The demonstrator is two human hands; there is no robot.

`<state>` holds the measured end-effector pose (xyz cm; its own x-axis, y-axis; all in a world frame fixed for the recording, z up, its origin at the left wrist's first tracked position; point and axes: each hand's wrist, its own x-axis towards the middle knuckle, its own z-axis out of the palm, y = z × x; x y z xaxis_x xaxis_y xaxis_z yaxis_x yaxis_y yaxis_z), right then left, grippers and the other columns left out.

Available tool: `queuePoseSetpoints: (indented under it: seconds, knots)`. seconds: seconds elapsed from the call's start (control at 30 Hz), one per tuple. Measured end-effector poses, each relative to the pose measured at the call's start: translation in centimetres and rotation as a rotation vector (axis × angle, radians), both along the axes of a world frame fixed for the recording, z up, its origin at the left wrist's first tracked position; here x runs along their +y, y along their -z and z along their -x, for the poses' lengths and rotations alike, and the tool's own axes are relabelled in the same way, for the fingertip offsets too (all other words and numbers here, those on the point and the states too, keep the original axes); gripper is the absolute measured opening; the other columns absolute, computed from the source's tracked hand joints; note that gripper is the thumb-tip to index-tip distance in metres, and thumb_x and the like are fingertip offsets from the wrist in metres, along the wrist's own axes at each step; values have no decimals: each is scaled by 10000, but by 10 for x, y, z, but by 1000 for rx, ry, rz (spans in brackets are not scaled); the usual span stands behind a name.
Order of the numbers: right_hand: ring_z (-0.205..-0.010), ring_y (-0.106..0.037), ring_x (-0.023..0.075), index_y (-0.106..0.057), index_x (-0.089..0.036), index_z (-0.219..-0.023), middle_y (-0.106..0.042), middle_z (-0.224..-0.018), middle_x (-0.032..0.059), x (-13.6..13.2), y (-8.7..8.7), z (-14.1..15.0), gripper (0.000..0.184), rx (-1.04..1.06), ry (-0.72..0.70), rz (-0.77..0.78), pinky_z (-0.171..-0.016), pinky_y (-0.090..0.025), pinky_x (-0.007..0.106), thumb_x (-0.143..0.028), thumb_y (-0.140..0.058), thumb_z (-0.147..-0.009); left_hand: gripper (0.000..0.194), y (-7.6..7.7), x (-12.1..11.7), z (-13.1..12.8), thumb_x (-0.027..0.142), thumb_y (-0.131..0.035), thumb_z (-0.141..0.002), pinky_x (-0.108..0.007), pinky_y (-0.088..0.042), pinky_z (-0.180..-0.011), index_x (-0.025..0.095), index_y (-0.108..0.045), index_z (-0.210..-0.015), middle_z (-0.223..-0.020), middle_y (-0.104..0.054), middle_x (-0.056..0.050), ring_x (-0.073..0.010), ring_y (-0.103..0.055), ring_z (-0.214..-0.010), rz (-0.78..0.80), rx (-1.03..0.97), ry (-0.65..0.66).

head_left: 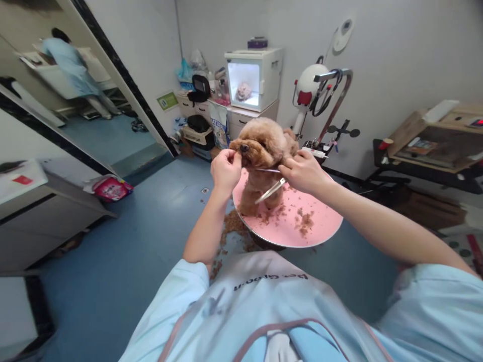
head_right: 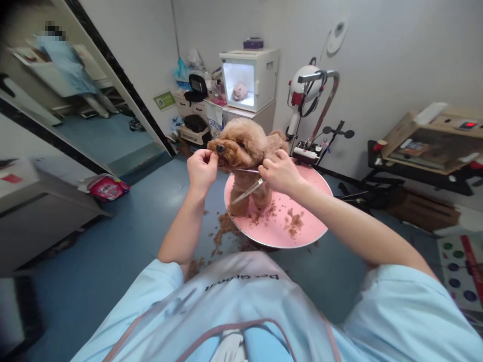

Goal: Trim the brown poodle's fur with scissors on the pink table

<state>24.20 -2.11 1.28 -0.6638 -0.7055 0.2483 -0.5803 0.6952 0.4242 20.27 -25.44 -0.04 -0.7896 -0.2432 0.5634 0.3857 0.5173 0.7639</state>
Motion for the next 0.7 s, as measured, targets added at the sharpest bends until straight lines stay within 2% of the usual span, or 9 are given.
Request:
queuePoseSetpoints:
  seconds: [0.13, 0.23, 0.3, 0.33, 0.4, 0.47, 0.57, 0.63, 0.7]
  knots:
    - [-652, -472, 170, -701, -151, -702, -633, -695, 77, -8, -14, 7, 223, -118, -96, -149, -766, -236, 383, -108, -512, -813, 181, 6, -8, 7, 297, -570, -804, -229, -357, -599, 153, -608, -700, -674, -616, -21, -104, -518, -606, -67, -8, 16]
    - [-681, -493, 179, -713, -153, -758, -651, -742, 90, -6, -21, 15, 231, -60, -73, -92, -794, -243, 393, -109, -496, -824, 193, 17, -9, 10, 283, -563, -804, -220, -344, -585, 146, -591, -671, -644, -587, -10, -94, -487, -588, -176, -20, 33]
    - [-717, -518, 194, -715, -144, -794, -654, -749, 104, -1, -10, 19, 232, -50, -39, -42, -813, -253, 403, -109, -487, -827, 199, 31, -6, 5, 260, -555, -800, -210, -327, -577, 142, -572, -639, -610, -546, 3, -85, -453, -582, -271, -41, 55]
    - [-733, -531, 202, -715, -143, -791, -655, -743, 109, 3, 4, 20, 223, -95, -37, -36, -818, -262, 406, -107, -495, -816, 202, 39, -4, 0, 252, -558, -791, -207, -314, -570, 140, -563, -623, -588, -520, 11, -81, -430, -574, -323, -76, 71]
    - [-754, -560, 213, -717, -152, -767, -663, -741, 113, 14, 50, 14, 202, -287, -32, -25, -826, -285, 411, -89, -525, -768, 204, 57, 2, -12, 245, -594, -749, -203, -285, -554, 134, -547, -585, -556, -486, 20, -73, -396, -562, -426, -233, 136]
    - [-798, -587, 225, -724, -182, -732, -689, -812, 127, 28, 113, 2, 210, -545, 56, 63, -845, -307, 418, -72, -546, -726, 249, 73, 5, -21, 309, -644, -710, -206, -271, -534, 132, -545, -565, -524, -475, 22, -67, -364, -523, -554, -441, 244]
    - [-676, -598, 206, -714, -229, -648, -673, -689, 95, 48, 205, -18, 193, -780, 205, 128, -743, -368, 387, -91, -593, -710, 227, 91, -6, -13, 357, -642, -710, -215, -328, -580, 136, -629, -662, -617, -573, -2, -76, -416, -562, -681, -345, 244]
    - [-636, -595, 198, -702, -221, -623, -654, -660, 97, 59, 245, -24, 191, -809, 273, 159, -680, -385, 364, -100, -593, -723, 166, 101, -20, 5, 308, -670, -687, -223, -365, -645, 142, -666, -706, -693, -616, -12, -82, -463, -620, -676, -330, 206]
    - [-653, -603, 208, -702, -208, -647, -647, -684, 109, 66, 267, -21, 171, -801, 336, 209, -693, -402, 365, -142, -591, -759, 74, 113, -29, 25, 195, -687, -628, -238, -370, -656, 127, -662, -639, -644, -601, -20, -82, -452, -595, -680, -644, 313]
